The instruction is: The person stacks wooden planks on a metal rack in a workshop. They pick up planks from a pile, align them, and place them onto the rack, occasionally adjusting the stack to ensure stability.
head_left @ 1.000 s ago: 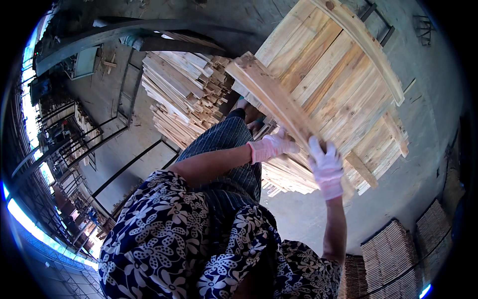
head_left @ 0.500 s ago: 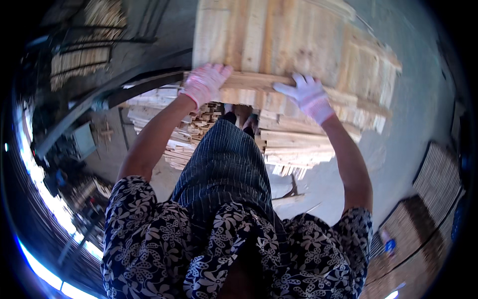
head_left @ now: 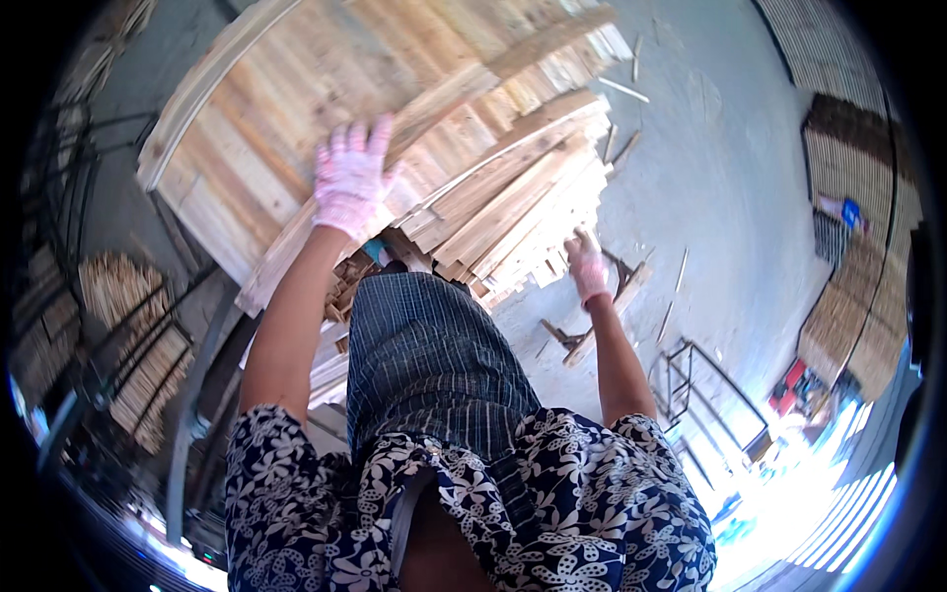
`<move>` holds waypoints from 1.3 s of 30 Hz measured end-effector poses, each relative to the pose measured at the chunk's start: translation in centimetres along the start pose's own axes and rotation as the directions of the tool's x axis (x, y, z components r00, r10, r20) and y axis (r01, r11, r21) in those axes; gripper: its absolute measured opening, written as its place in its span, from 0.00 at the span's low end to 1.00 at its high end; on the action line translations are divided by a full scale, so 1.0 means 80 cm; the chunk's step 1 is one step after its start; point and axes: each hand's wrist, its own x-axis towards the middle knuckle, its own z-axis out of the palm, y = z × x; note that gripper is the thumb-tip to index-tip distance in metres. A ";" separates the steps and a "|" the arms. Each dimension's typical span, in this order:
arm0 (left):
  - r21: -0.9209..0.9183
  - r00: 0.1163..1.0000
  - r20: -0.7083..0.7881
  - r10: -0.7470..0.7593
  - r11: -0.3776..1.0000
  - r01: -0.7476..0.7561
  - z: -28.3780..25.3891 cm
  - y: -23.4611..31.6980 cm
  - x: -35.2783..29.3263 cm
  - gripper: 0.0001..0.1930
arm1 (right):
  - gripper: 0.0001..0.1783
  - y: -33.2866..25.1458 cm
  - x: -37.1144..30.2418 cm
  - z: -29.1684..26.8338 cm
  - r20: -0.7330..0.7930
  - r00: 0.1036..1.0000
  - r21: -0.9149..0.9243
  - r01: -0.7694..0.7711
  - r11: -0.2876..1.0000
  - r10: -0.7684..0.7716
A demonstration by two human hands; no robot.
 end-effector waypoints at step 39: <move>0.067 0.990 -0.113 0.086 0.995 -0.079 0.026 -0.005 0.001 0.37 | 0.29 0.189 -0.291 0.099 0.192 0.915 0.366 -0.402 0.839 0.354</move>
